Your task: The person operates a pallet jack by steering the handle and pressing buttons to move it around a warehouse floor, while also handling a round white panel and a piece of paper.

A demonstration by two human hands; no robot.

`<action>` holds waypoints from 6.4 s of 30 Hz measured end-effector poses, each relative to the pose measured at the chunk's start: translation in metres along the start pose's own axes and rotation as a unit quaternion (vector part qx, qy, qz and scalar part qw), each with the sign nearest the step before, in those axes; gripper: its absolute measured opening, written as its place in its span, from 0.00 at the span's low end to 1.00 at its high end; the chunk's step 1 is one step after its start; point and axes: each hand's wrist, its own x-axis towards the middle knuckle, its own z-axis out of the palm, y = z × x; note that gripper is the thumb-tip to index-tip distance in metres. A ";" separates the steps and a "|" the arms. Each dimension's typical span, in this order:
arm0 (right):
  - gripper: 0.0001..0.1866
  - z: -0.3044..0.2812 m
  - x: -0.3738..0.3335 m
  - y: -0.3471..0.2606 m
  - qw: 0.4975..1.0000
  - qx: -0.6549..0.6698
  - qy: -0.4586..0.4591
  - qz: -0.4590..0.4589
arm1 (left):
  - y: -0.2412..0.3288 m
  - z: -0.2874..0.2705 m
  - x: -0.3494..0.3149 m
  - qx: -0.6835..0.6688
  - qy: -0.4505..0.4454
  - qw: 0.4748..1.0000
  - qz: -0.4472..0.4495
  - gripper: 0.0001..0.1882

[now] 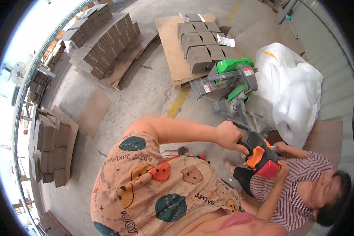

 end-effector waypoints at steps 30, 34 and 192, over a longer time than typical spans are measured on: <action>0.24 0.017 0.097 0.018 0.999 -0.019 0.014 -0.044 | -0.026 -0.009 0.023 -0.013 0.060 0.992 -0.111 0.38; 0.17 0.019 0.092 0.019 0.997 -0.013 -0.030 -0.071 | -0.022 0.001 0.014 -0.025 0.048 0.995 -0.088 0.37; 0.29 0.107 0.272 -0.242 0.750 0.171 -0.614 -0.179 | -0.020 0.018 -0.122 0.014 0.163 0.858 -0.486 0.35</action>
